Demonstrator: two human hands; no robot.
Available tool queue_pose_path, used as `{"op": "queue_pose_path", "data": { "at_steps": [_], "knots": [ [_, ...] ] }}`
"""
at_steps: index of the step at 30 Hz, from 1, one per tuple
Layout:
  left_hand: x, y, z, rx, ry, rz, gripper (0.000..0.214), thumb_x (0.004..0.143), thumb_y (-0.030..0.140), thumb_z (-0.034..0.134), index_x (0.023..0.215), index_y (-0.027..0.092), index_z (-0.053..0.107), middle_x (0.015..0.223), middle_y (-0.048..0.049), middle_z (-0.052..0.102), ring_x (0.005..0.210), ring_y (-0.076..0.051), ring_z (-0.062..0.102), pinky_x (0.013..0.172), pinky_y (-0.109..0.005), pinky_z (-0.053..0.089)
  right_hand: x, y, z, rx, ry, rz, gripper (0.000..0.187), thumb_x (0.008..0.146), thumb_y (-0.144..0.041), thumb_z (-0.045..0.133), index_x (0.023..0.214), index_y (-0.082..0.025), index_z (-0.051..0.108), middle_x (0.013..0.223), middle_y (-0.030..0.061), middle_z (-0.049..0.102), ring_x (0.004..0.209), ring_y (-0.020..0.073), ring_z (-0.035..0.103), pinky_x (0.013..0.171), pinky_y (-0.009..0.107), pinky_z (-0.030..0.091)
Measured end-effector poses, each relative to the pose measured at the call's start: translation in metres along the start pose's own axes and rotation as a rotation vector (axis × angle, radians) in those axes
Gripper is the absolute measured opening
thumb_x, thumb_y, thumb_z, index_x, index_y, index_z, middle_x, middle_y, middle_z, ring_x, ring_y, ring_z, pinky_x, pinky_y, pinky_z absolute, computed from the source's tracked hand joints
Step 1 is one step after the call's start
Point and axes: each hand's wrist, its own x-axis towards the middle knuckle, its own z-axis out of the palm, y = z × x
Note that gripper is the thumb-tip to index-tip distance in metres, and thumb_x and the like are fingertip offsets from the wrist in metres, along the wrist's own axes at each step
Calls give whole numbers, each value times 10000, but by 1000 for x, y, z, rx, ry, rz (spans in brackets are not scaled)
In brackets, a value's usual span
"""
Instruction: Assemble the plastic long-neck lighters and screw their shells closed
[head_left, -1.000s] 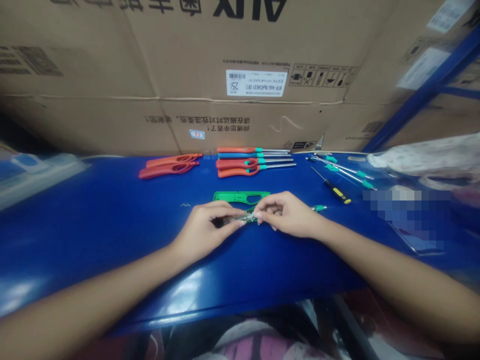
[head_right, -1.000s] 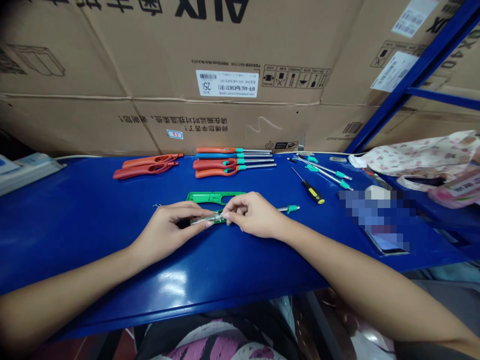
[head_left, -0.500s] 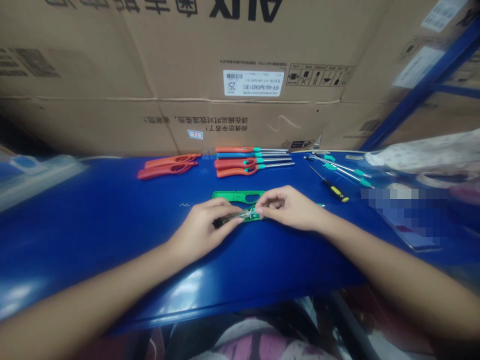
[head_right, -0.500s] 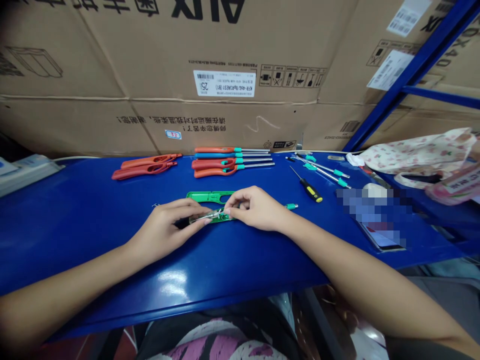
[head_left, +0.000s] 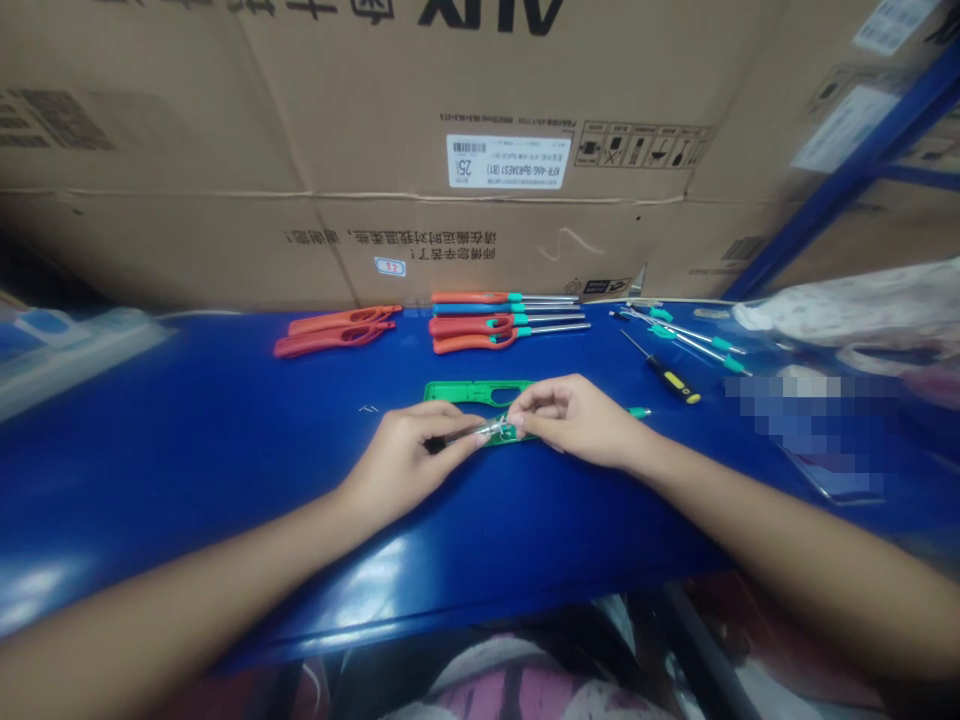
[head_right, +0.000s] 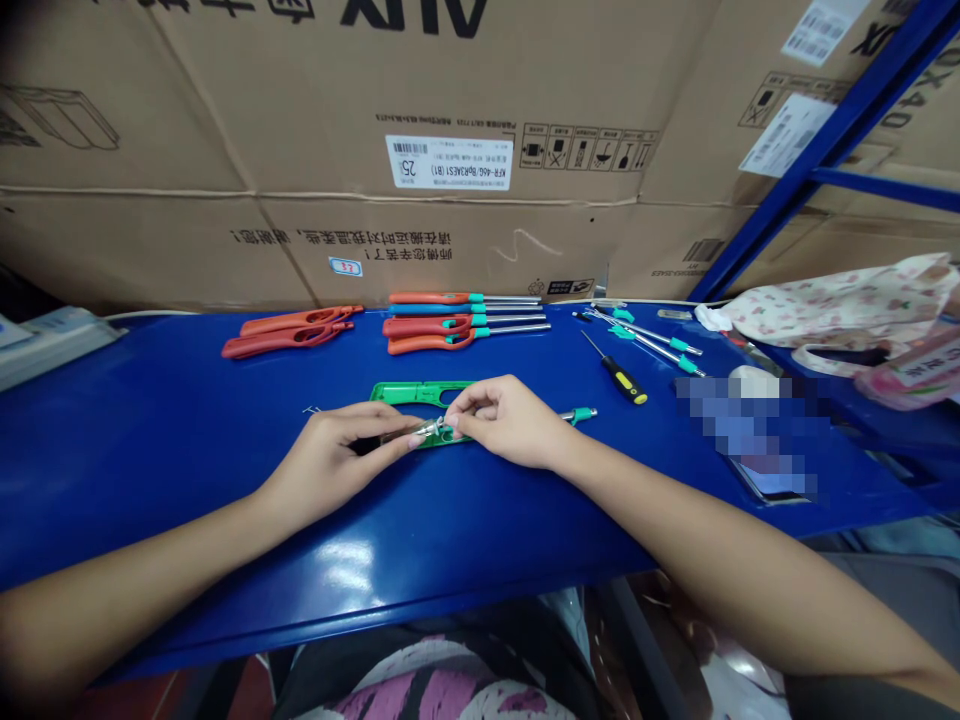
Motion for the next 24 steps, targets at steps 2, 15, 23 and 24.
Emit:
{"op": "queue_pose_path", "data": {
  "at_steps": [2,15,23,24],
  "knots": [
    [0,0,0,-5,3,-2,191,912,320,697,1040,229,805,949,-54,775,833,-183,714,778,-293,556,0,-1,1,1,6,0,141,778,-253,717,836,-128,690,701,8,681,434,34,449,409,194,302],
    [2,-3,0,-28,7,2,190,908,329,703,1034,231,807,939,-48,779,814,-180,712,763,-291,554,-2,-3,2,-5,10,9,121,777,-235,729,814,-128,686,642,2,667,418,41,458,395,184,313],
    [2,-3,1,-36,7,-10,199,895,319,718,1042,218,806,889,-49,760,773,-172,688,734,-293,537,0,1,2,10,29,3,185,779,-297,752,847,-134,700,696,9,684,414,41,456,390,192,314],
    [1,-3,1,-37,8,-13,198,892,314,721,1041,215,807,882,-49,757,769,-171,686,731,-292,535,0,0,3,3,30,3,185,772,-294,762,835,-132,699,688,8,684,414,40,452,393,195,312]
  ]
}}
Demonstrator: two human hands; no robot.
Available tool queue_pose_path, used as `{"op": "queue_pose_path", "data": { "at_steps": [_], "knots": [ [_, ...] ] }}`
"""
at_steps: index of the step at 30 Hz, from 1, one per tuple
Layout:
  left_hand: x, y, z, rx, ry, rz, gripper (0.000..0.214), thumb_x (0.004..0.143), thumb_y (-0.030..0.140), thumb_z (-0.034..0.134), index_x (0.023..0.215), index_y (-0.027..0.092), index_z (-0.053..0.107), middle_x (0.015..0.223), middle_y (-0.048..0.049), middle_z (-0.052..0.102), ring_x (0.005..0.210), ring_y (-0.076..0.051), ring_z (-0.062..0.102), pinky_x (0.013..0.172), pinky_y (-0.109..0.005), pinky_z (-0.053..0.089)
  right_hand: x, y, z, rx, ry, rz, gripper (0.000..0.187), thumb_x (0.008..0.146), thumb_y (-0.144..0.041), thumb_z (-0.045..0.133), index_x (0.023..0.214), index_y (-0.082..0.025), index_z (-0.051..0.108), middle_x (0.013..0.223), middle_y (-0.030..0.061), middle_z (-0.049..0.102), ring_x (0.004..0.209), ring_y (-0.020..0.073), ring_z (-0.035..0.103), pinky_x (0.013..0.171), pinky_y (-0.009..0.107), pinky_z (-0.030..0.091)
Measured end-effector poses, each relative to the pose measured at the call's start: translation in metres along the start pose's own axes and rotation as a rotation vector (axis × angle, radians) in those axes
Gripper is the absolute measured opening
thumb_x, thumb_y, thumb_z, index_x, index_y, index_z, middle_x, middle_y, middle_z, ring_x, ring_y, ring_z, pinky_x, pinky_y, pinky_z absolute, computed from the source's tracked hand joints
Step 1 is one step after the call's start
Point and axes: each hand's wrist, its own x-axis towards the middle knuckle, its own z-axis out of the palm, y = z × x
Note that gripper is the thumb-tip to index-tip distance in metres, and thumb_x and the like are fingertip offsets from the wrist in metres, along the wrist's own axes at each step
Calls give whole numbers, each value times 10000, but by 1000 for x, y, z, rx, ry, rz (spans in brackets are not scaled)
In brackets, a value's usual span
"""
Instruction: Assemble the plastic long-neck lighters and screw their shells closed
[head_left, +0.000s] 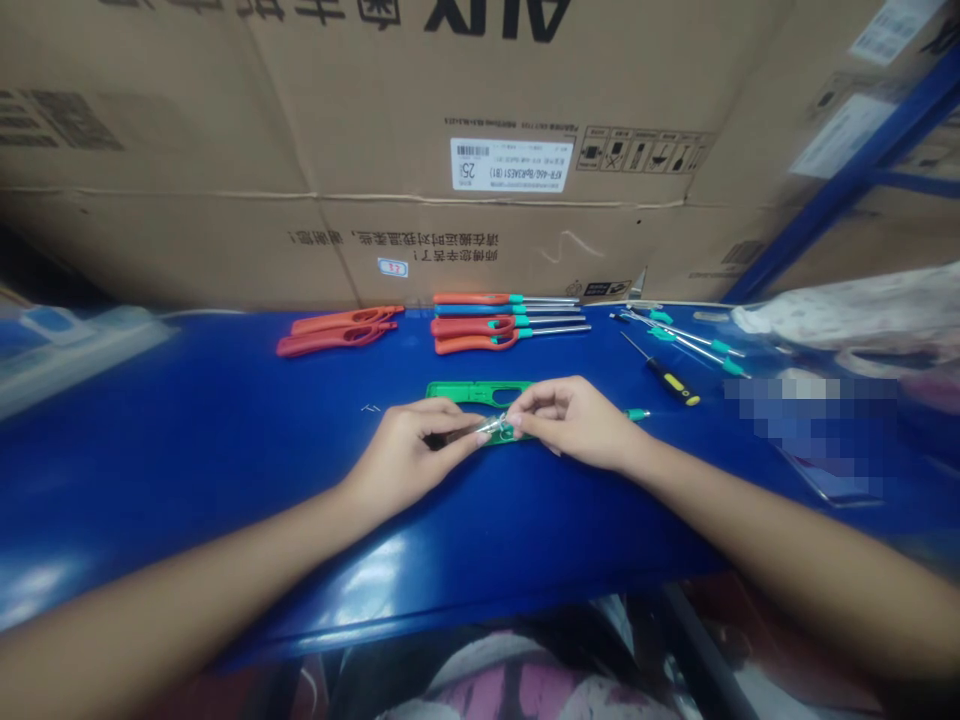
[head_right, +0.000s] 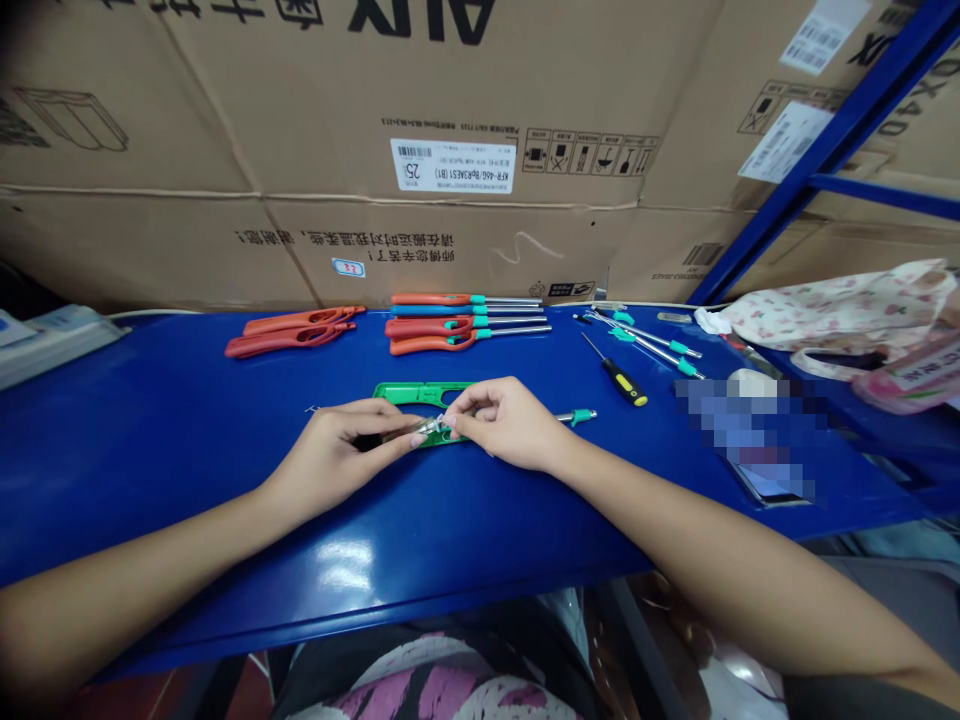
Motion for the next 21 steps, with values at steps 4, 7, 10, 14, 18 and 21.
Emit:
{"op": "queue_pose_path", "data": {
  "at_steps": [4,7,10,14,18,21],
  "knots": [
    [0,-2,0,-8,5,-2,197,882,300,733,1038,207,808,855,-45,744,749,-163,678,713,-283,528,-2,-5,3,-20,7,-2,153,791,-259,750,824,-119,696,683,8,692,409,32,445,399,201,310],
    [-1,-3,1,-14,12,11,191,876,296,739,1030,206,809,845,-40,737,739,-157,673,702,-277,523,-3,-7,3,-38,-1,7,130,841,-242,693,850,-112,696,705,11,702,400,26,440,396,202,305],
    [-1,-5,1,-18,15,26,183,874,284,743,1026,208,809,838,-34,730,728,-148,667,690,-268,518,-2,-6,3,-52,-14,6,126,851,-234,675,834,-111,695,694,11,698,406,26,435,408,201,304],
    [-2,-5,1,-19,-3,42,184,888,265,729,1048,215,804,854,-33,728,746,-143,669,703,-260,514,-2,-4,4,-74,-5,-16,138,839,-244,679,807,-113,702,717,38,714,497,57,516,473,198,346],
    [-2,-3,2,-6,-13,68,186,902,256,712,1060,215,801,845,-33,718,726,-135,659,674,-248,502,-3,-3,5,-126,10,-28,139,829,-244,674,795,-115,709,715,46,714,513,70,516,485,205,342],
    [-1,-3,2,17,-8,73,186,907,258,707,1061,211,799,853,-34,722,737,-136,663,685,-247,508,-2,-2,4,-160,-1,-50,154,848,-254,652,806,-119,713,738,50,719,527,78,529,496,211,356]
  ]
}}
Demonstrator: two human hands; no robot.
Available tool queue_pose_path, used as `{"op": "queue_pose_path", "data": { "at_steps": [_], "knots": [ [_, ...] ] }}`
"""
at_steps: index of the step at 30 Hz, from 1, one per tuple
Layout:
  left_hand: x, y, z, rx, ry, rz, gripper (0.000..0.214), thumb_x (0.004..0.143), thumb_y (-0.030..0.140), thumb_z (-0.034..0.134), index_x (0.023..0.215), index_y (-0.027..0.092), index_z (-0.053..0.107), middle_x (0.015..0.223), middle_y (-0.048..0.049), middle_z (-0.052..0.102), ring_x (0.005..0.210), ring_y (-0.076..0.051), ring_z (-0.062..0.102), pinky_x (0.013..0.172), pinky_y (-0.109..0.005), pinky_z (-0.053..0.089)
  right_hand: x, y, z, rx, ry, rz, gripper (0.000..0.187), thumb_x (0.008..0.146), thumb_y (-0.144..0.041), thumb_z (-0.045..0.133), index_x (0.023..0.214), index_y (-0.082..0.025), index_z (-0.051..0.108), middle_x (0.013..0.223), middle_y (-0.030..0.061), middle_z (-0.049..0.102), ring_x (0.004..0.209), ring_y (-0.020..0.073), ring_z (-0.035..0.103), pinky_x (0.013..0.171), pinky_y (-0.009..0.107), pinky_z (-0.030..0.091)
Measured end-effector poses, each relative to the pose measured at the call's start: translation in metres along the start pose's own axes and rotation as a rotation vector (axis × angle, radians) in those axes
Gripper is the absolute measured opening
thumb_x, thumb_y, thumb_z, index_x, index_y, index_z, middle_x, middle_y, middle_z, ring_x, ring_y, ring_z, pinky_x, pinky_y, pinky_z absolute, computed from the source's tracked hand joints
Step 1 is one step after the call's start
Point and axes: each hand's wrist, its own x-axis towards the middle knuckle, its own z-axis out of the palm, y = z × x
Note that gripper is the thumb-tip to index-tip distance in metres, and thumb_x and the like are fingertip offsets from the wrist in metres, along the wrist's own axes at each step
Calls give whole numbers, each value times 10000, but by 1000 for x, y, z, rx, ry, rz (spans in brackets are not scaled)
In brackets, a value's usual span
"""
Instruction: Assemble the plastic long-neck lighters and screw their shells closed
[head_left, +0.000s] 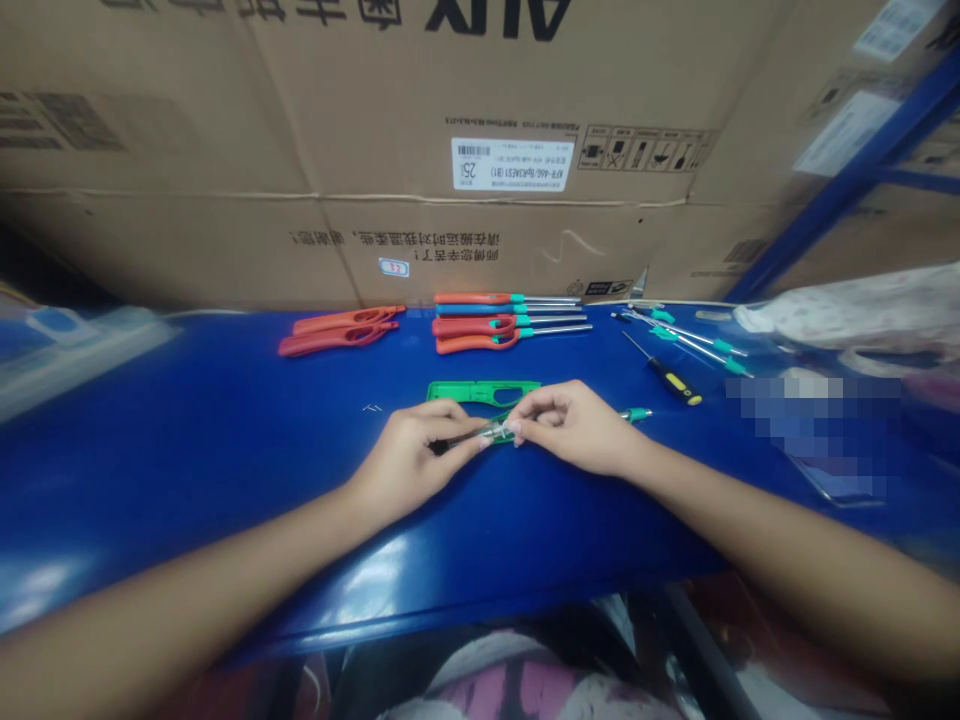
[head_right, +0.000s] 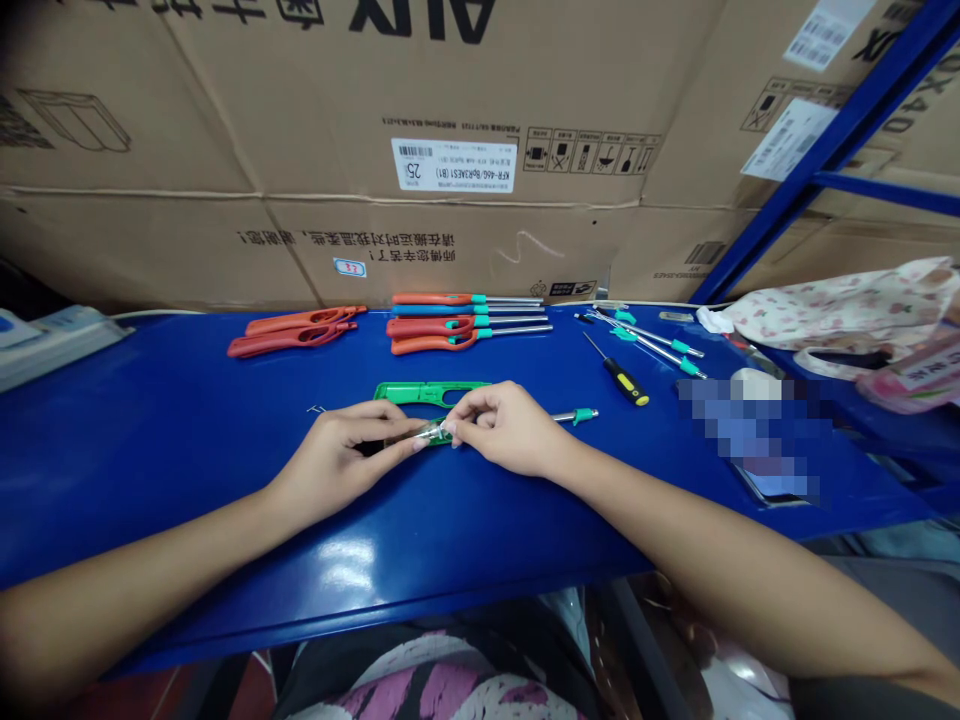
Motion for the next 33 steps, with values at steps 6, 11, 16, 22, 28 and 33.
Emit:
{"op": "queue_pose_path", "data": {
  "at_steps": [6,11,16,22,28,33],
  "knots": [
    [5,3,-9,99,-55,-37,181,904,274,706,1035,188,797,913,-41,757,750,-147,681,684,-257,522,-5,2,-7,-555,145,-384,139,894,-264,642,928,-164,733,758,23,687,587,110,539,554,246,372],
    [7,7,-18,163,-99,11,198,892,282,714,1046,184,793,961,-49,776,832,-178,711,764,-284,545,-13,-1,-15,-827,83,-560,268,950,-311,588,1182,-200,666,1147,85,665,975,207,648,742,305,510],
    [6,8,-21,267,-131,36,176,898,263,694,1036,195,781,980,-42,777,893,-202,699,804,-318,542,-11,2,-18,-982,-39,-603,336,948,-336,594,1250,-195,642,1210,115,631,1096,266,611,822,388,558],
    [5,6,-19,305,-174,52,150,894,223,686,1021,202,763,976,-41,751,938,-211,668,846,-341,534,-7,5,-18,-974,-30,-604,377,950,-325,593,1295,-176,631,1270,136,616,1137,288,604,865,440,581],
    [4,7,-19,355,-170,70,149,898,235,681,1011,194,768,988,-66,711,965,-227,635,896,-376,523,-6,8,-18,-959,-64,-599,356,953,-319,590,1274,-177,651,1262,140,625,1127,298,608,886,482,578],
    [5,7,-19,364,-169,90,177,930,257,641,1037,191,764,984,-66,731,946,-222,653,871,-356,524,-5,9,-19,-958,-56,-595,346,956,-311,584,1272,-184,639,1253,136,609,1117,287,605,890,460,562]
  ]
}}
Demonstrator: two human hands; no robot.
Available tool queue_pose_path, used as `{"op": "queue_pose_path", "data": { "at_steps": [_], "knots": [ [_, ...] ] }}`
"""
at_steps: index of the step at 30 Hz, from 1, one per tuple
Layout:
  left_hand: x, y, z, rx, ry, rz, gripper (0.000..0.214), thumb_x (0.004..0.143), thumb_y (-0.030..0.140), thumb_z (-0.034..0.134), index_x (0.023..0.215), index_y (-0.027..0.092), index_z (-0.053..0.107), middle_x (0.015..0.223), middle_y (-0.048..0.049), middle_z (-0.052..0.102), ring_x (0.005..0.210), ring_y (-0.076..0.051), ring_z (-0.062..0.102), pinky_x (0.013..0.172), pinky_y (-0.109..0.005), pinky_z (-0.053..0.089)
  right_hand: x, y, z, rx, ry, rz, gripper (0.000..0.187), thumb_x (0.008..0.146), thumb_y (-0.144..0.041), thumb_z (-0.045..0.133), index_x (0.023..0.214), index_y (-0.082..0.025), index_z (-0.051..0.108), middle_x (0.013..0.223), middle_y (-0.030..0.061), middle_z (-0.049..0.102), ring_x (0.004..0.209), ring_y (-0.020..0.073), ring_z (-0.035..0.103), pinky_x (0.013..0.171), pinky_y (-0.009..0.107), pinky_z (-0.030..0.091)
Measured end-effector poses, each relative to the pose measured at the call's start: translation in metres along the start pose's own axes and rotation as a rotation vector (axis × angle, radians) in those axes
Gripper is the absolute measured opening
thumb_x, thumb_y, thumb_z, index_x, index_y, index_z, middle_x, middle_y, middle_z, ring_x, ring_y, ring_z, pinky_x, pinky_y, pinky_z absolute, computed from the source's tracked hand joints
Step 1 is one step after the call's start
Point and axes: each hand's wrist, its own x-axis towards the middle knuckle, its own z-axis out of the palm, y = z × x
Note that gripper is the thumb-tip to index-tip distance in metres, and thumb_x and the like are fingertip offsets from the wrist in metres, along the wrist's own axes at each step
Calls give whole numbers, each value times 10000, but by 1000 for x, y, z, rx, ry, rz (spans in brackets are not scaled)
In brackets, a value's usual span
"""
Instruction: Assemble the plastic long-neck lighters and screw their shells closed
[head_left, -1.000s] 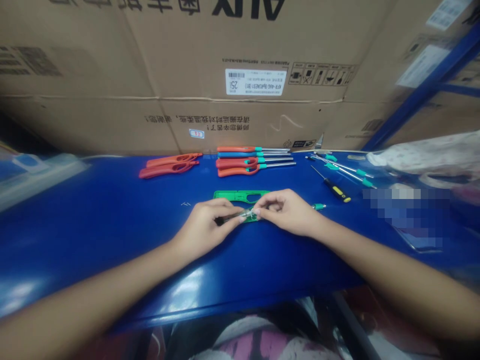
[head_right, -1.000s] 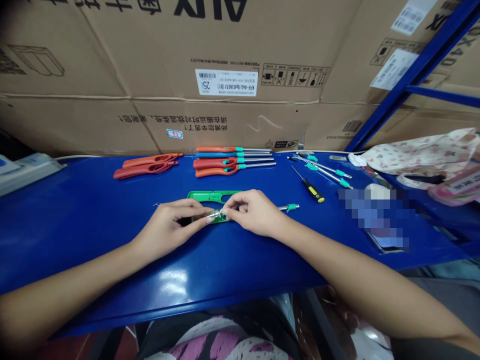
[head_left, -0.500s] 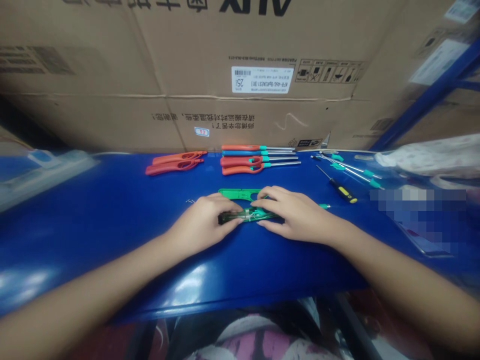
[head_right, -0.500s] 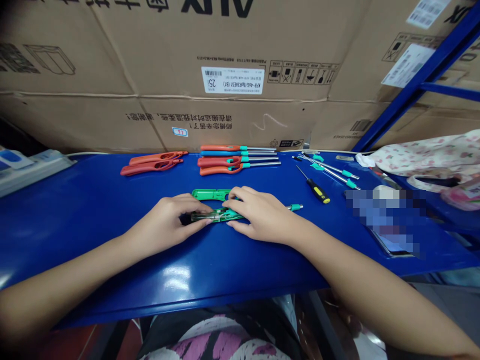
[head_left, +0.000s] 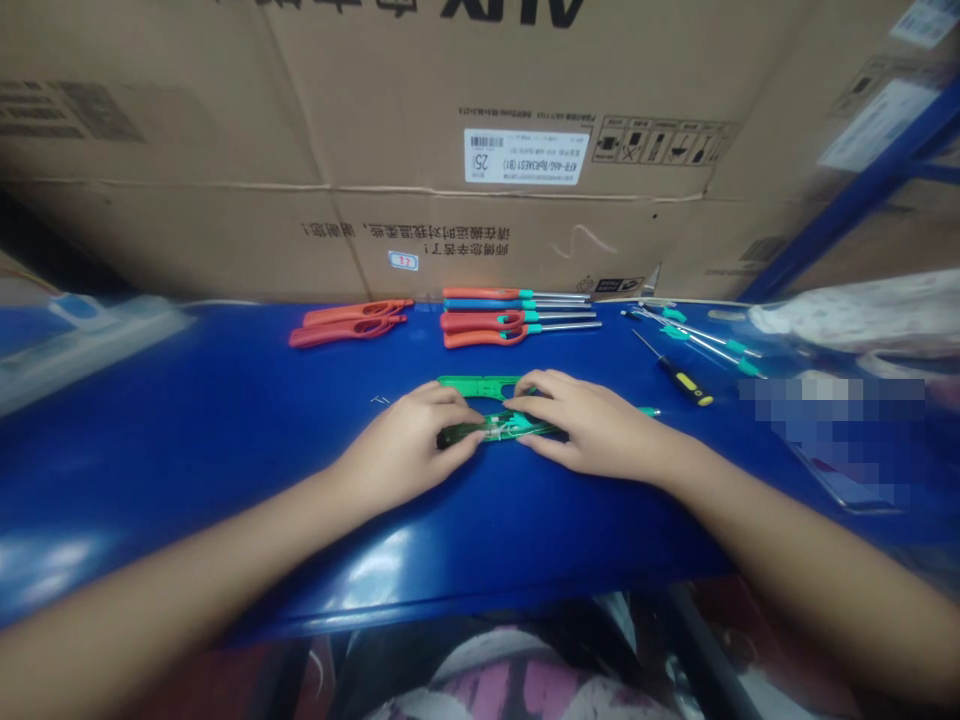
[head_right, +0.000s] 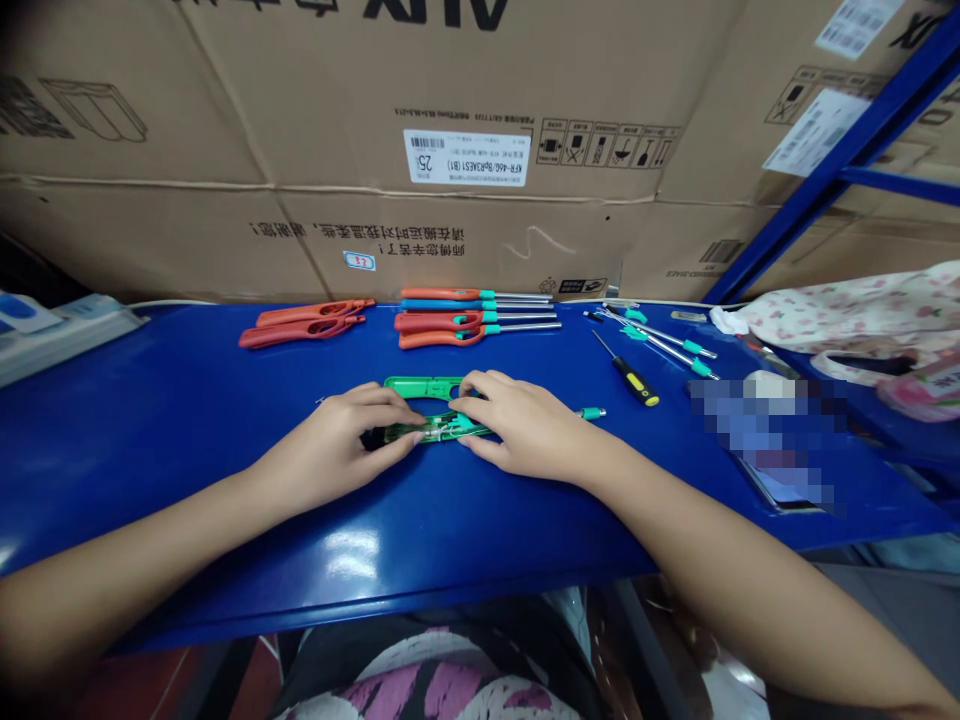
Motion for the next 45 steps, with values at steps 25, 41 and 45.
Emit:
{"op": "queue_pose_path", "data": {
  "at_steps": [25,41,45],
  "knots": [
    [2,0,-4,-68,-54,-95,134,906,248,685,975,196,788,881,-48,724,760,-165,660,678,-263,497,-1,0,-11,166,-61,125,46,916,-241,644,939,-210,619,873,-3,661,725,131,559,628,242,343],
    [4,-3,-9,-64,-106,-91,159,885,209,707,1006,199,809,900,-61,732,774,-176,680,725,-288,535,2,7,-15,427,-95,230,55,876,-175,648,897,-169,699,801,12,676,670,114,555,631,230,420],
    [4,-2,-10,-77,-104,-99,150,879,204,713,991,201,813,895,-60,730,762,-176,681,715,-289,533,2,7,-15,474,-108,248,77,876,-179,635,907,-167,704,781,5,674,658,112,549,623,230,430]
  ]
}}
